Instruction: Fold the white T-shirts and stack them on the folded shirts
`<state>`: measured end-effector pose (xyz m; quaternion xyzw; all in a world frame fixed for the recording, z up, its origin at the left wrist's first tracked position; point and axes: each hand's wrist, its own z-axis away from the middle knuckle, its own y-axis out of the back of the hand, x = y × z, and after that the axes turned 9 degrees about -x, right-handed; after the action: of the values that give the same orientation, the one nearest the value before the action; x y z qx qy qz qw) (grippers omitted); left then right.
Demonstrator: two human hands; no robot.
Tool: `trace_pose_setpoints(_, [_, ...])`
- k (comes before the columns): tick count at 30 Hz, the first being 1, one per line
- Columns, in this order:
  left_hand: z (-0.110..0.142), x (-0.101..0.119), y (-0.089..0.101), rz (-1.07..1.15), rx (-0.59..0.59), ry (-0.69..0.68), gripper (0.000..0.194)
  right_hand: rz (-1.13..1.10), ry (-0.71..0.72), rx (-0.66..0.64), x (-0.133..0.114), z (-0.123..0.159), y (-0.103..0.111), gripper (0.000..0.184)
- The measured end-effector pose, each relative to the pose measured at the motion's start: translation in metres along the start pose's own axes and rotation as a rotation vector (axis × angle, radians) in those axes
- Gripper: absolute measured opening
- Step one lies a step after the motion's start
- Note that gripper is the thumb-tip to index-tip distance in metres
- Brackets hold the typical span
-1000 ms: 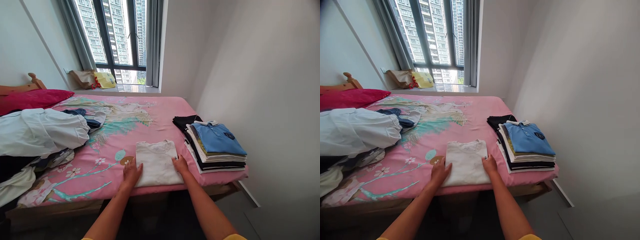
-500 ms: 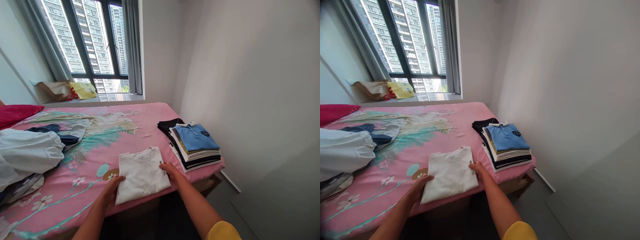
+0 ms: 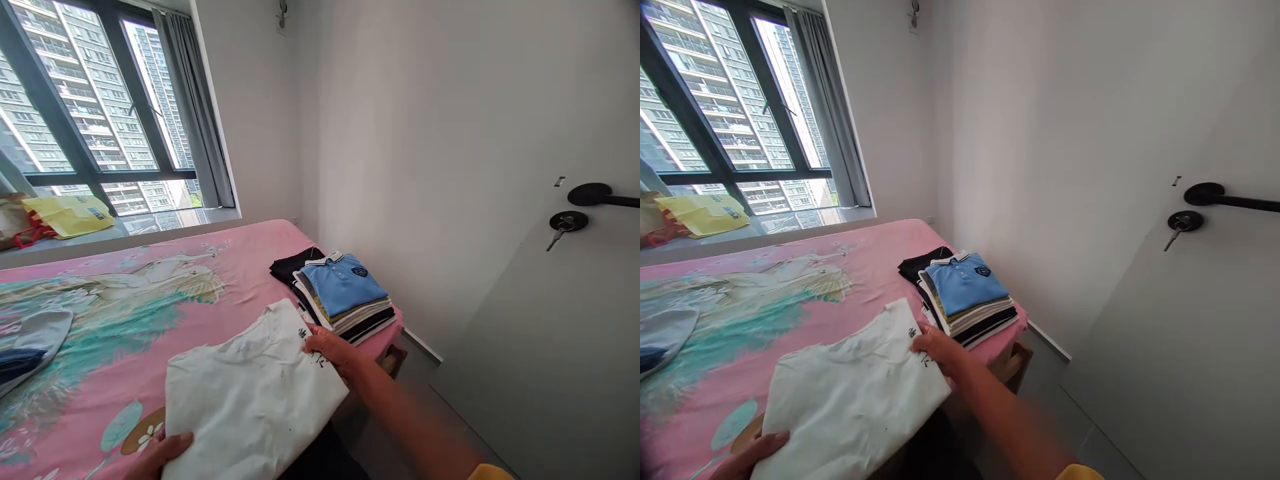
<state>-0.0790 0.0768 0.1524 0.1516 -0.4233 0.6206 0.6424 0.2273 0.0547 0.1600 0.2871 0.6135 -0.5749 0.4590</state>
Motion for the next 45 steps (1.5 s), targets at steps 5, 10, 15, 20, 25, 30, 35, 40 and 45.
trace_pose_setpoints(5, [-0.034, 0.062, -0.093, -0.151, -0.238, -0.243, 0.087, 0.113, 0.191, 0.075, -0.105, 0.028, 0.041, 0.049])
trace_pose_setpoints(10, [-0.086, 0.113, -0.201, -0.221, -0.454, -0.398, 0.065, 0.201, 0.26, 0.175, -0.182, 0.034, 0.115, 0.043])
trace_pose_setpoints(15, [-0.132, 0.135, -0.278, -0.238, -0.591, -0.476, 0.058, 0.234, 0.324, 0.189, -0.219, 0.03, 0.188, 0.04])
trace_pose_setpoints(20, [-0.185, 0.103, -0.295, -0.28, -0.53, -0.447, 0.055, 0.204, 0.176, 0.257, -0.186, 0.016, 0.253, 0.04])
trace_pose_setpoints(25, [-0.22, 0.051, -0.267, -0.328, -0.402, -0.205, 0.044, 0.085, -0.032, 0.324, -0.13, 0.009, 0.289, 0.028])
trace_pose_setpoints(30, [-0.212, 0.047, -0.251, -0.345, -0.496, -0.213, 0.039, 0.102, 0.027, 0.389, -0.123, 0.01, 0.293, 0.024])
trace_pose_setpoints(35, [-0.194, 0.041, -0.251, -0.451, -0.551, -0.219, 0.057, 0.366, 0.0, 0.591, -0.131, 0.005, 0.292, 0.026])
trace_pose_setpoints(40, [-0.173, 0.026, -0.247, -0.5, -0.511, -0.212, 0.067, 0.884, -0.101, 0.851, -0.138, 0.006, 0.288, 0.029])
trace_pose_setpoints(45, [-0.16, 0.02, -0.247, -0.477, -0.516, -0.219, 0.066, 1.261, 0.122, 0.919, -0.143, 0.011, 0.222, 0.047])
